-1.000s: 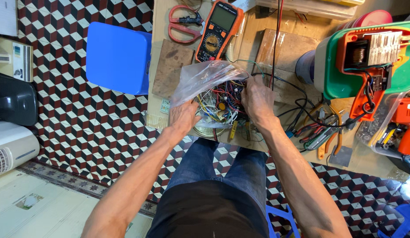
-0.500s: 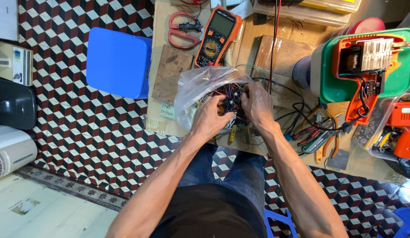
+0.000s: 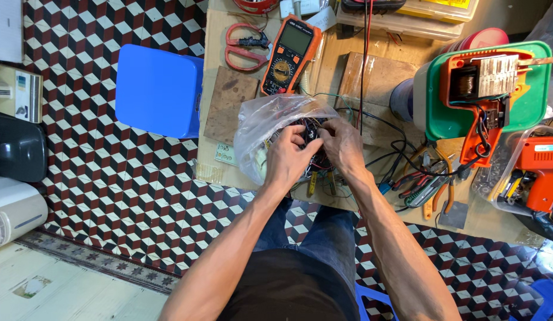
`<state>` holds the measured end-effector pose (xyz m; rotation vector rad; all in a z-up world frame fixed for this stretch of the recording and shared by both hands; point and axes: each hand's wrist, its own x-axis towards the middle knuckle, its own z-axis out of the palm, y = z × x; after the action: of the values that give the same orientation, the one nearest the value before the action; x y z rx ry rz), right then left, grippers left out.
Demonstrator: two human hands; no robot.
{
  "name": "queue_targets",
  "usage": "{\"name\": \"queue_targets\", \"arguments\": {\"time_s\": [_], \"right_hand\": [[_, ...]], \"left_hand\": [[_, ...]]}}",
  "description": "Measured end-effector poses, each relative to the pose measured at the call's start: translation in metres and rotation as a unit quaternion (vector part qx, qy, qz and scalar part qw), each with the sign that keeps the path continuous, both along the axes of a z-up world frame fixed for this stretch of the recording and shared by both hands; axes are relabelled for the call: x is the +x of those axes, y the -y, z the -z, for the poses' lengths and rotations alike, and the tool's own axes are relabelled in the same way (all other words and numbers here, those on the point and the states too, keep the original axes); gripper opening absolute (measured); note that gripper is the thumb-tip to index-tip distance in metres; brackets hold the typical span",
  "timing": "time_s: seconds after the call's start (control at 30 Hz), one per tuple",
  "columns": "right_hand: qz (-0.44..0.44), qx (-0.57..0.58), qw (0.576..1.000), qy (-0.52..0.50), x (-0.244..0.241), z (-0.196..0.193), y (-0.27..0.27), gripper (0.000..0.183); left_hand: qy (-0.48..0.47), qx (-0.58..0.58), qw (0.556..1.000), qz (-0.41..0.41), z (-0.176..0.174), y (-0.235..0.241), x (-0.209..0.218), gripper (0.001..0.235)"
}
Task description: The person sorts through a bag of wires and components on a cluttered workbench, then uses a heat gun to apply heat to a small electronic component. The person handles various tools and parts throughout the process.
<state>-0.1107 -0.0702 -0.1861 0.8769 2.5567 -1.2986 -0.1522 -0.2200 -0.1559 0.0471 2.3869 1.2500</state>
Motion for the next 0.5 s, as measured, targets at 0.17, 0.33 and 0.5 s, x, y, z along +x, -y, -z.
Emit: {"name": "queue_targets", "arguments": {"time_s": [0.17, 0.33, 0.5], "right_hand": [[0.012, -0.031, 0.999, -0.010, 0.001, 0.001, 0.001, 0.024], [-0.004, -0.052, 0.997, -0.048, -0.001, 0.001, 0.005, 0.023], [-0.002, -0.083, 0.996, -0.026, -0.001, -0.004, 0.006, 0.023]], "left_hand": [[0.130, -0.043, 0.989, -0.047, 0.035, -0.007, -0.011, 0.031], [0.246, 0.152, 0.952, -0.096, 0.059, 0.020, -0.017, 0.031], [0.223, 0.129, 0.962, -0.094, 0.055, 0.029, -0.016, 0.031]]}}
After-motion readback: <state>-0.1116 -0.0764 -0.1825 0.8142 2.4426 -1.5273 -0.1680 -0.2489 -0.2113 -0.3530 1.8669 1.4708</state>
